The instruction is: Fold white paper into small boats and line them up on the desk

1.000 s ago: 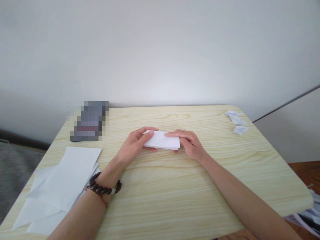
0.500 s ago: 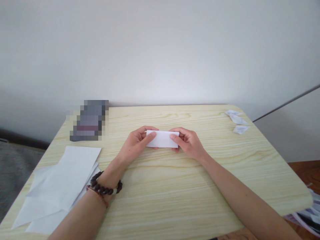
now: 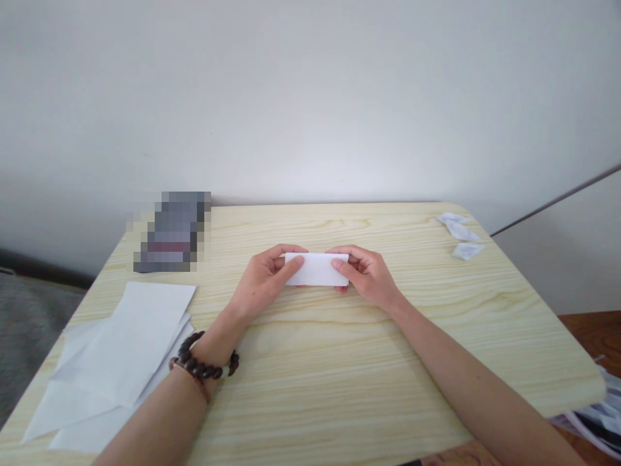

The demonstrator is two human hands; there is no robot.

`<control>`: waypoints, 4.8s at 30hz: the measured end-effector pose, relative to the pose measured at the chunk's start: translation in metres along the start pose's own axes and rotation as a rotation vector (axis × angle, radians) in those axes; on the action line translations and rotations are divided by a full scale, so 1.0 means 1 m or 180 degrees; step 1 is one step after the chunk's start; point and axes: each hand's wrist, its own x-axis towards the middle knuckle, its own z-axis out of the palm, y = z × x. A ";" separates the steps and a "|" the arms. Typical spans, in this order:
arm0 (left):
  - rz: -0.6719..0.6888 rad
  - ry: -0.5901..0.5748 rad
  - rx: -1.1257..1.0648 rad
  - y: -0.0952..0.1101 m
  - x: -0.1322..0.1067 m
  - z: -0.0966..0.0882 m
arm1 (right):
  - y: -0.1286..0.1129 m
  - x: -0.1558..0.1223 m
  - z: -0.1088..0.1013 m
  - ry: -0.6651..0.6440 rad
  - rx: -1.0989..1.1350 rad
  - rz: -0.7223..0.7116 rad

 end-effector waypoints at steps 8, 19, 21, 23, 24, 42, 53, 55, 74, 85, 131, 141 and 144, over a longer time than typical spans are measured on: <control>-0.0003 0.0003 -0.0073 -0.001 0.000 0.000 | -0.002 0.001 0.001 0.0000 -0.0027 0.0053; -0.0039 -0.0032 -0.0180 0.000 0.001 0.000 | -0.004 0.000 0.000 -0.0026 -0.0109 0.0047; -0.0040 -0.0054 -0.0174 0.001 0.001 0.000 | -0.003 0.000 -0.001 -0.0032 -0.0092 0.0019; -0.0047 -0.0048 -0.0170 0.001 0.000 0.001 | -0.002 0.000 -0.001 -0.0030 -0.0082 0.0002; -0.0054 -0.0036 -0.0158 0.001 0.000 0.001 | -0.002 0.000 -0.001 -0.0029 -0.0086 0.0006; -0.0019 0.0043 0.0027 0.000 0.000 0.000 | 0.000 0.000 -0.002 -0.0072 -0.0143 0.0032; 0.0031 0.0360 0.0554 -0.005 0.003 -0.002 | 0.000 -0.004 -0.001 -0.0190 -0.0660 -0.0061; 0.0053 0.0380 0.0579 -0.005 0.003 -0.002 | 0.000 -0.004 -0.001 -0.0201 -0.0670 -0.0065; 0.1191 0.0422 0.1334 -0.009 -0.006 0.013 | -0.004 -0.004 0.013 0.0079 -0.1709 -0.1825; 0.1853 0.0358 0.1615 -0.012 -0.008 0.014 | -0.003 -0.008 0.016 0.0252 -0.1782 -0.2072; 0.1550 -0.0017 0.1777 -0.008 -0.005 0.008 | 0.000 -0.004 0.004 -0.0257 -0.2266 -0.1858; 0.1218 0.0134 0.1954 -0.007 0.000 -0.008 | -0.004 -0.002 -0.017 -0.0061 -0.2523 -0.1912; 0.1020 0.0256 0.1855 -0.006 0.001 -0.014 | -0.006 -0.001 -0.025 0.0215 -0.2463 -0.1813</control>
